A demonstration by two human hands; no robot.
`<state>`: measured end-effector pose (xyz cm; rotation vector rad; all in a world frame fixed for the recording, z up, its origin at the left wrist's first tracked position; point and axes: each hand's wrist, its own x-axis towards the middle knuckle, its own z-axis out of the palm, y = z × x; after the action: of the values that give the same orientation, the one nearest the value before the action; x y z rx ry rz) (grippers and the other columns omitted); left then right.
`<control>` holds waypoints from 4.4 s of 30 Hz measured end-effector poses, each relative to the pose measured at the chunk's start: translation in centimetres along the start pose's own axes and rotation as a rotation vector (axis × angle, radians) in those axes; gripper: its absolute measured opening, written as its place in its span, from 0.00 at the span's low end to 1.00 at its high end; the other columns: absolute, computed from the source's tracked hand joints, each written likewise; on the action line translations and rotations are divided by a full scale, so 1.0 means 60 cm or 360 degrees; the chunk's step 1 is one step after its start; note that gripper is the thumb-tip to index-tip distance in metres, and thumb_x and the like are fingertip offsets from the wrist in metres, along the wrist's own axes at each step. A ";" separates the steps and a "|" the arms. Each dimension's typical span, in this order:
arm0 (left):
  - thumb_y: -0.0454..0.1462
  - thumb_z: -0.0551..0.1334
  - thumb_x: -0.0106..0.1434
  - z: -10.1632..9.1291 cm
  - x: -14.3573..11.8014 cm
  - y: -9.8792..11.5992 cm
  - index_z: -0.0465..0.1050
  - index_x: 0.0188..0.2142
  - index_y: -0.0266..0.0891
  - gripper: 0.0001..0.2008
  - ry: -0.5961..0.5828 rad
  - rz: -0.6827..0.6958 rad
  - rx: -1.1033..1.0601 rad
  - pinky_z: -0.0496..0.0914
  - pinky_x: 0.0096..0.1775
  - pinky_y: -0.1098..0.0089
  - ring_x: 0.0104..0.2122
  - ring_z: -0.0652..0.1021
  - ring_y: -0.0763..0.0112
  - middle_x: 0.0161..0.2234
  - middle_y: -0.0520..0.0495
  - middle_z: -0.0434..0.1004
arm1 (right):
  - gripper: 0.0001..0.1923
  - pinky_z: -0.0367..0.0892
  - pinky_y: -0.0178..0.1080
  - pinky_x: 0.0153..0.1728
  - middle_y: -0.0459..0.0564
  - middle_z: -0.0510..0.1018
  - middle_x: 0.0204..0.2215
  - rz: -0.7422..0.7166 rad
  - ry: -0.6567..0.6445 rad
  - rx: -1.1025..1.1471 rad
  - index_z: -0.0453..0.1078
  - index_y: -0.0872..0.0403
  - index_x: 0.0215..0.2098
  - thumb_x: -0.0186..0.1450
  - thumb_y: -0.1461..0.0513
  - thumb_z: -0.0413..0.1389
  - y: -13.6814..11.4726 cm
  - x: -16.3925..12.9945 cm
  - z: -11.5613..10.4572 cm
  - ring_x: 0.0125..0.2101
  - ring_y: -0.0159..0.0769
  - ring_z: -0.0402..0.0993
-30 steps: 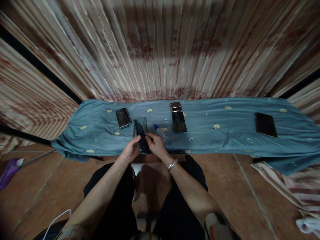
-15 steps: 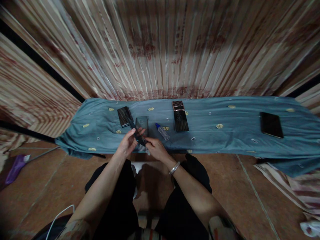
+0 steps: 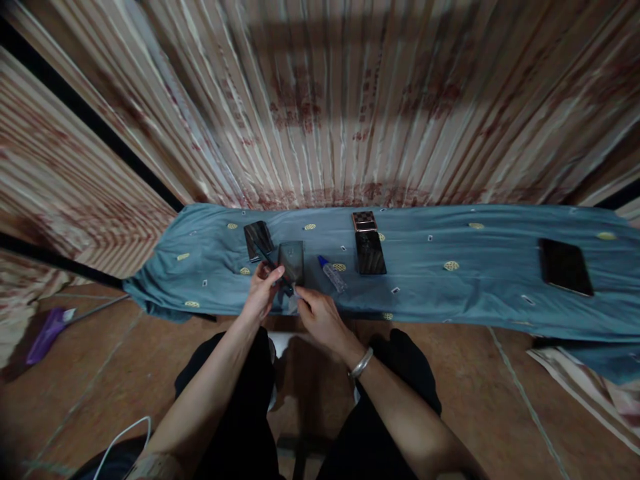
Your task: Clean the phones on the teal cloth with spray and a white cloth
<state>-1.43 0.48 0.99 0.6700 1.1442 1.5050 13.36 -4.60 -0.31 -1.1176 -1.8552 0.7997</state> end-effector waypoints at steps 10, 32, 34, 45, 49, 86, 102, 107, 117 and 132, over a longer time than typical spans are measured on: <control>0.41 0.75 0.41 -0.007 -0.007 0.004 0.69 0.30 0.38 0.20 -0.0116 -0.0240 -0.0005 0.68 0.32 0.73 0.31 0.75 0.73 0.27 0.54 0.72 | 0.21 0.71 0.47 0.50 0.57 0.78 0.48 -0.0434 0.0209 -0.0211 0.66 0.53 0.60 0.71 0.65 0.44 -0.013 -0.005 0.004 0.48 0.42 0.74; 0.41 0.75 0.44 0.000 -0.062 -0.008 0.77 0.47 0.38 0.28 -0.0804 -0.0620 -0.0035 0.70 0.49 0.63 0.48 0.78 0.56 0.42 0.43 0.81 | 0.25 0.55 0.51 0.64 0.54 0.65 0.63 -0.0276 0.0181 -0.0199 0.55 0.49 0.67 0.72 0.62 0.42 0.021 0.020 -0.013 0.64 0.39 0.58; 0.40 0.74 0.45 -0.001 -0.061 -0.011 0.76 0.48 0.38 0.29 -0.0816 -0.0605 -0.0038 0.70 0.49 0.63 0.49 0.77 0.55 0.43 0.42 0.81 | 0.25 0.55 0.51 0.64 0.53 0.66 0.63 -0.0310 0.0167 -0.0198 0.57 0.48 0.66 0.72 0.64 0.42 0.018 0.020 -0.016 0.64 0.38 0.58; 0.41 0.73 0.46 -0.009 -0.066 -0.012 0.74 0.51 0.37 0.31 -0.0902 -0.0563 0.0044 0.63 0.57 0.58 0.54 0.74 0.53 0.47 0.41 0.79 | 0.23 0.60 0.52 0.60 0.56 0.68 0.61 -0.0382 0.0151 -0.0286 0.64 0.52 0.62 0.71 0.65 0.42 0.018 0.023 -0.017 0.60 0.42 0.63; 0.41 0.74 0.46 -0.004 -0.079 -0.013 0.72 0.54 0.35 0.35 -0.0933 -0.0591 0.0175 0.61 0.59 0.54 0.57 0.71 0.48 0.50 0.38 0.78 | 0.25 0.57 0.52 0.63 0.54 0.66 0.62 -0.0314 0.0194 -0.0341 0.61 0.52 0.64 0.70 0.65 0.41 0.033 0.032 -0.022 0.63 0.41 0.60; 0.42 0.71 0.46 -0.008 -0.071 -0.008 0.70 0.55 0.35 0.36 -0.0878 -0.0622 0.0099 0.70 0.40 0.67 0.43 0.79 0.57 0.44 0.41 0.80 | 0.28 0.52 0.51 0.66 0.49 0.62 0.65 -0.0006 0.0299 0.0023 0.54 0.51 0.68 0.70 0.63 0.42 0.052 0.038 0.010 0.65 0.38 0.57; 0.42 0.72 0.48 -0.009 -0.056 -0.017 0.70 0.57 0.36 0.36 -0.0754 -0.0416 0.0129 0.61 0.60 0.58 0.60 0.68 0.52 0.53 0.40 0.76 | 0.28 0.52 0.50 0.67 0.51 0.56 0.68 -0.0347 0.0117 -0.0104 0.52 0.50 0.69 0.71 0.63 0.41 0.023 0.025 0.001 0.67 0.38 0.51; 0.42 0.75 0.42 -0.010 -0.064 -0.023 0.72 0.54 0.34 0.39 -0.0750 -0.0340 0.0336 0.55 0.63 0.54 0.62 0.64 0.48 0.56 0.37 0.73 | 0.28 0.51 0.48 0.67 0.53 0.59 0.67 -0.0211 0.0238 -0.0094 0.54 0.54 0.67 0.69 0.65 0.40 0.033 0.039 -0.011 0.67 0.37 0.51; 0.39 0.75 0.40 -0.012 -0.070 -0.019 0.74 0.52 0.35 0.37 -0.0816 -0.0410 0.0357 0.58 0.60 0.55 0.59 0.68 0.48 0.54 0.38 0.75 | 0.27 0.65 0.46 0.58 0.46 0.76 0.52 0.0112 0.0317 0.0177 0.65 0.47 0.58 0.62 0.68 0.44 0.056 0.055 -0.012 0.54 0.39 0.72; 0.42 0.73 0.44 -0.005 -0.071 -0.003 0.74 0.53 0.37 0.35 -0.0801 -0.0523 0.0145 0.68 0.50 0.62 0.52 0.74 0.52 0.50 0.40 0.78 | 0.29 0.53 0.52 0.65 0.50 0.64 0.64 0.0150 0.0260 0.0169 0.56 0.51 0.67 0.68 0.63 0.45 0.064 0.040 0.019 0.64 0.42 0.59</control>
<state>-0.52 -3.69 1.41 0.8212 0.8827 0.9391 13.21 -0.95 -3.26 -1.1737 -1.6167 0.8254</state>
